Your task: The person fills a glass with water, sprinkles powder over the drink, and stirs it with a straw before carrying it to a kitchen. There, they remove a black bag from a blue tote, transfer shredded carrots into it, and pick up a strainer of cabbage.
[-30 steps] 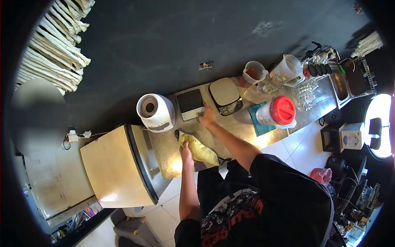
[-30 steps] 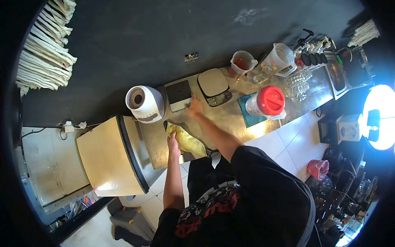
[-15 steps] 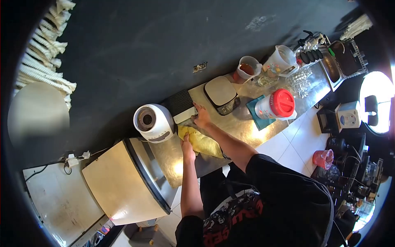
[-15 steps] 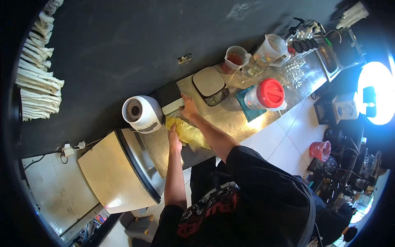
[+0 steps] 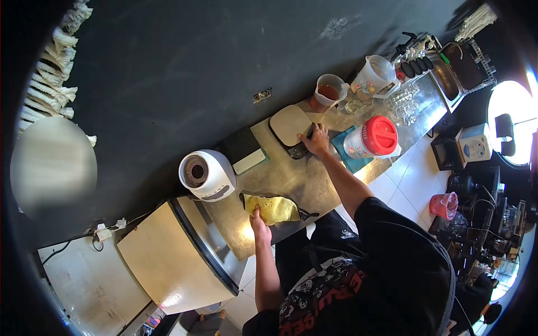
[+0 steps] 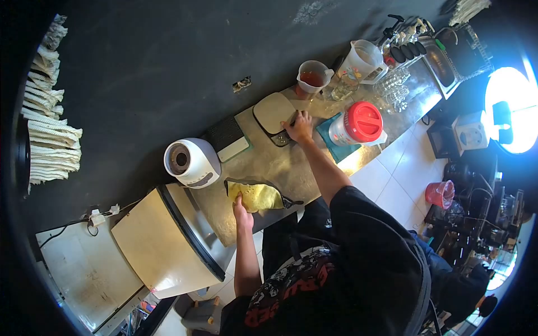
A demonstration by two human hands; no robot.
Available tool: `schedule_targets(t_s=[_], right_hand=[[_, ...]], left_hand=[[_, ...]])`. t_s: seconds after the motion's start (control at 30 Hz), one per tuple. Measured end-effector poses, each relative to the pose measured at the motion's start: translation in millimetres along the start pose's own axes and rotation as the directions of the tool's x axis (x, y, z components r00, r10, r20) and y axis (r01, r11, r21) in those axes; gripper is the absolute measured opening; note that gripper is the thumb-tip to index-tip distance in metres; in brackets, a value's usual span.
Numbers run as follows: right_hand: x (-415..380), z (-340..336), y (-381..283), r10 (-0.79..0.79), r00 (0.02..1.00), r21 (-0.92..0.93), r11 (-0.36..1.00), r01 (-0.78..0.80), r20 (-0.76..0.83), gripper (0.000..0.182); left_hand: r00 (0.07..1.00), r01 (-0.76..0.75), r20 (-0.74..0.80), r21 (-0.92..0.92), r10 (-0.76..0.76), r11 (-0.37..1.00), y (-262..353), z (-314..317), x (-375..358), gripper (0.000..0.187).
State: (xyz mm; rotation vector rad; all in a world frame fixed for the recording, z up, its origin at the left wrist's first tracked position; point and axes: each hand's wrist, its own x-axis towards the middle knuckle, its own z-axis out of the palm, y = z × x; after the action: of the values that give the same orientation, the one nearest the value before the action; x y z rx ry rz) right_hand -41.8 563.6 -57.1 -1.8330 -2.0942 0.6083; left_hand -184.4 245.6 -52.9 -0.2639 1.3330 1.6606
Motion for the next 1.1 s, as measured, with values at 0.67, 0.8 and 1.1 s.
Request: schedule_targets(t_s=[0.67,0.8,1.1], right_hand=[[-81.5,-9.1,-56.7,-0.101,0.994,0.351,0.93,0.11,-0.043,0.061],[-165.0,-66.4,-50.3,-0.487,0.763,0.748,0.664,0.007,0.425,0.038],[-201.2,-172.8,2.9,-0.295,0.904,0.592,0.804,0.061,0.308,0.031]], left_hand=[[0.999,0.048,-0.038,0.276,-0.039,0.96,30.7,74.6,-48.6,0.059],[0.991,-0.013,0.128,0.384,-0.04,0.923,28.2,85.3,-56.0,0.049],[0.875,-0.344,0.458,0.36,0.157,0.867,42.5,96.4,-73.6,0.032]])
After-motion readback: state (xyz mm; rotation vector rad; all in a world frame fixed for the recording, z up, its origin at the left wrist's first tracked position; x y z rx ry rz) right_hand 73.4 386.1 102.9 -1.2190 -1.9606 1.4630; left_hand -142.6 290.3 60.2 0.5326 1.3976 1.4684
